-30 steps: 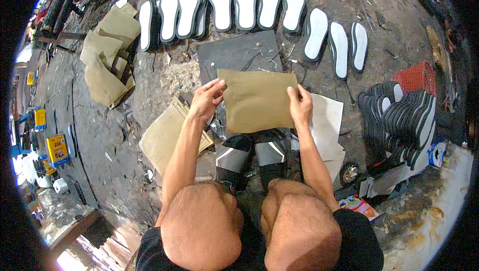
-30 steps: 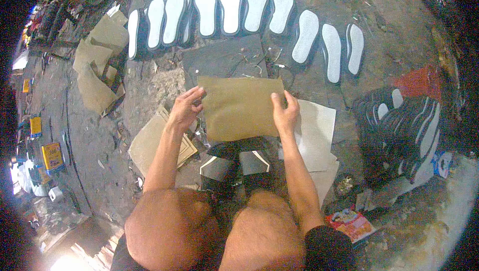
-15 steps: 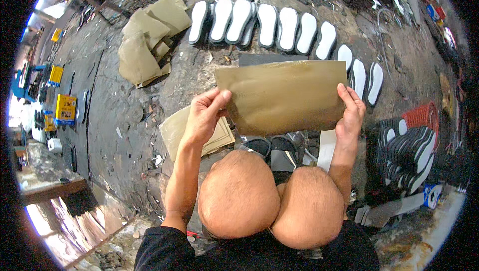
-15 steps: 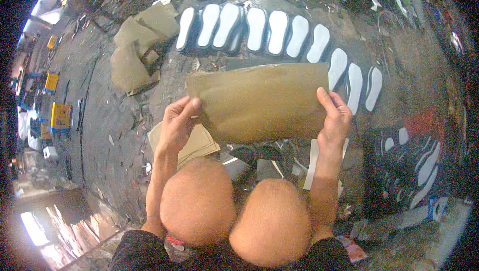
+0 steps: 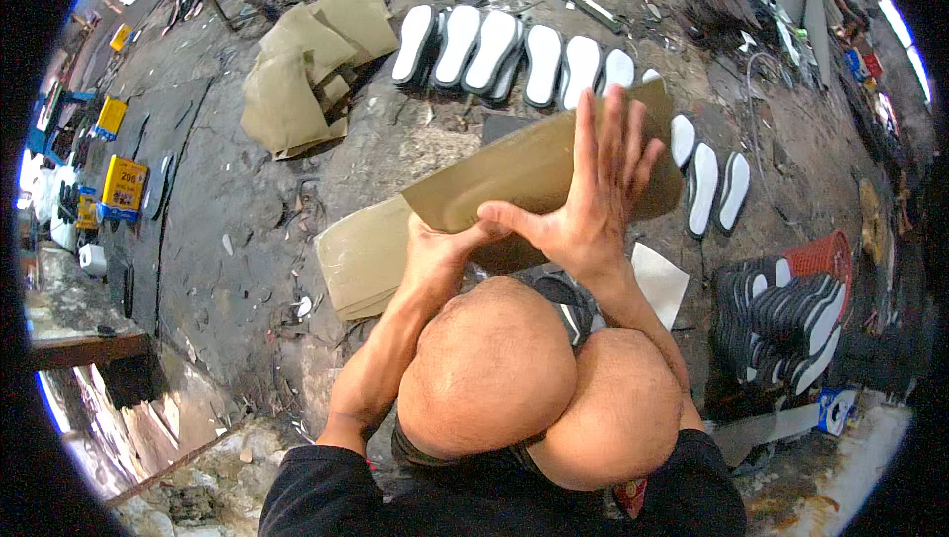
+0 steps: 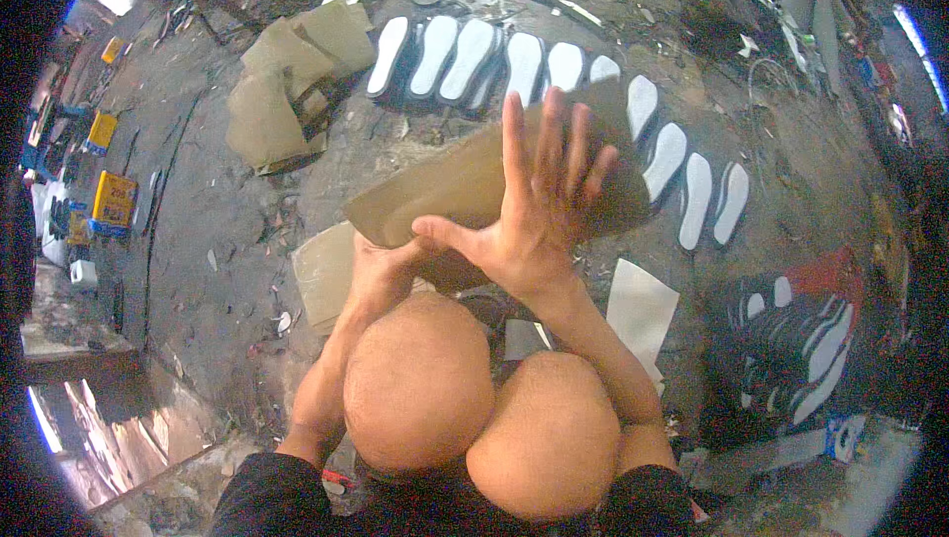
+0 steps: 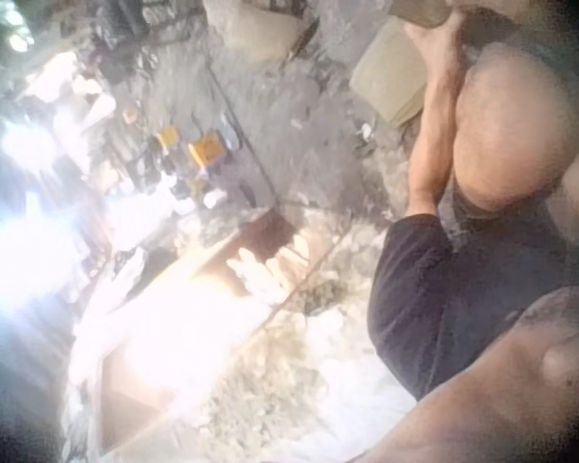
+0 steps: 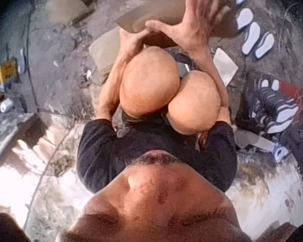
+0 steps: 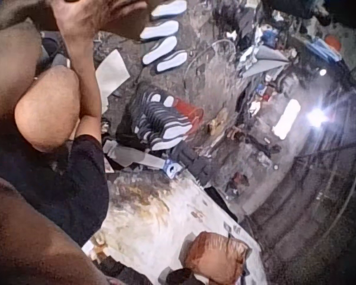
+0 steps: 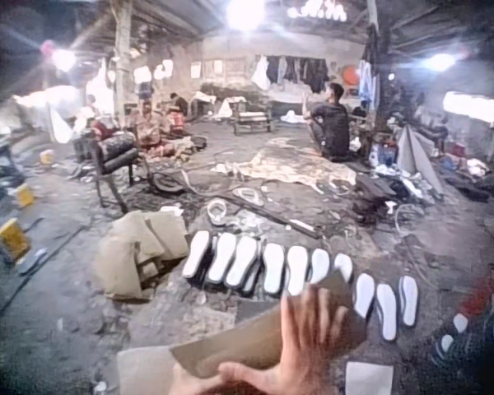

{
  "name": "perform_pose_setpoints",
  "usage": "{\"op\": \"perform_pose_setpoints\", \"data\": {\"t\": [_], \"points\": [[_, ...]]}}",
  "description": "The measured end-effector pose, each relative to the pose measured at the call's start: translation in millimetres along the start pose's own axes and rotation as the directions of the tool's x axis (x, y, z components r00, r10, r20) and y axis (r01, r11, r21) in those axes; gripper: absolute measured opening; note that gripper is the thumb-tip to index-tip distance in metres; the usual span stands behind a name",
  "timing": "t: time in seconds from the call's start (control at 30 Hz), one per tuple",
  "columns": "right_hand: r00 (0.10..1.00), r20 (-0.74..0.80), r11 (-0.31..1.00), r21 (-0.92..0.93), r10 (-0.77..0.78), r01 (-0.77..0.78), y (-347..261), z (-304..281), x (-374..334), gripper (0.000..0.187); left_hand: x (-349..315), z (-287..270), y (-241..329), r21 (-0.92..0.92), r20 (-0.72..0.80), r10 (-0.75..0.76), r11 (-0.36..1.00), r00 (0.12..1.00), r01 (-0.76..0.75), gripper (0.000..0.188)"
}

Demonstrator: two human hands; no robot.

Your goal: The person sits on the floor and repeatedly picks up black and white insoles, flips them, and places them on or under cardboard pieces. The person also handles loose cardboard pieces and stacks them nearby.

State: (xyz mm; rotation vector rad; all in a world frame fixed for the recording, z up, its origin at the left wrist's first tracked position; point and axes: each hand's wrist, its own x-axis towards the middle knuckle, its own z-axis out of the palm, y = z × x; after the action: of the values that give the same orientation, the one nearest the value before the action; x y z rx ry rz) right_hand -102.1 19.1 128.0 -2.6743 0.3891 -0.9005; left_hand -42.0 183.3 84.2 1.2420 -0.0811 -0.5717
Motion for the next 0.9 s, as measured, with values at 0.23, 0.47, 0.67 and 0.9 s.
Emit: {"op": "perform_pose_setpoints", "data": {"t": [0.23, 0.47, 0.67, 0.9], "points": [[0.988, 0.037, 0.963, 0.220, 0.152, -0.156, 49.3, 0.0, 10.3, 0.056, -11.5, 16.9, 17.8, -0.196, 0.017, -0.099, 0.975, 0.995, 0.101, 0.042], [0.877, -0.242, 0.894, 0.286, 0.415, -0.344, 92.4, -13.4, 4.4, 0.050, -9.2, 14.8, 28.3, -0.139, -0.132, -0.332, 0.939, 0.934, 0.314, 0.057], [0.824, 0.230, 0.438, 0.756, 0.517, -0.486, 94.3, -44.1, 10.2, 0.041, -1.1, -7.2, 11.9, -0.434, -0.011, -0.311, 0.858, 0.950, 0.276, 0.053], [0.913, -0.289, 0.927, 0.325, 0.287, -0.188, 99.3, -29.6, 20.4, 0.046, 26.1, -52.6, 11.0, -0.587, 0.029, -0.101, 0.803, 0.994, 0.099, 0.042]]}}
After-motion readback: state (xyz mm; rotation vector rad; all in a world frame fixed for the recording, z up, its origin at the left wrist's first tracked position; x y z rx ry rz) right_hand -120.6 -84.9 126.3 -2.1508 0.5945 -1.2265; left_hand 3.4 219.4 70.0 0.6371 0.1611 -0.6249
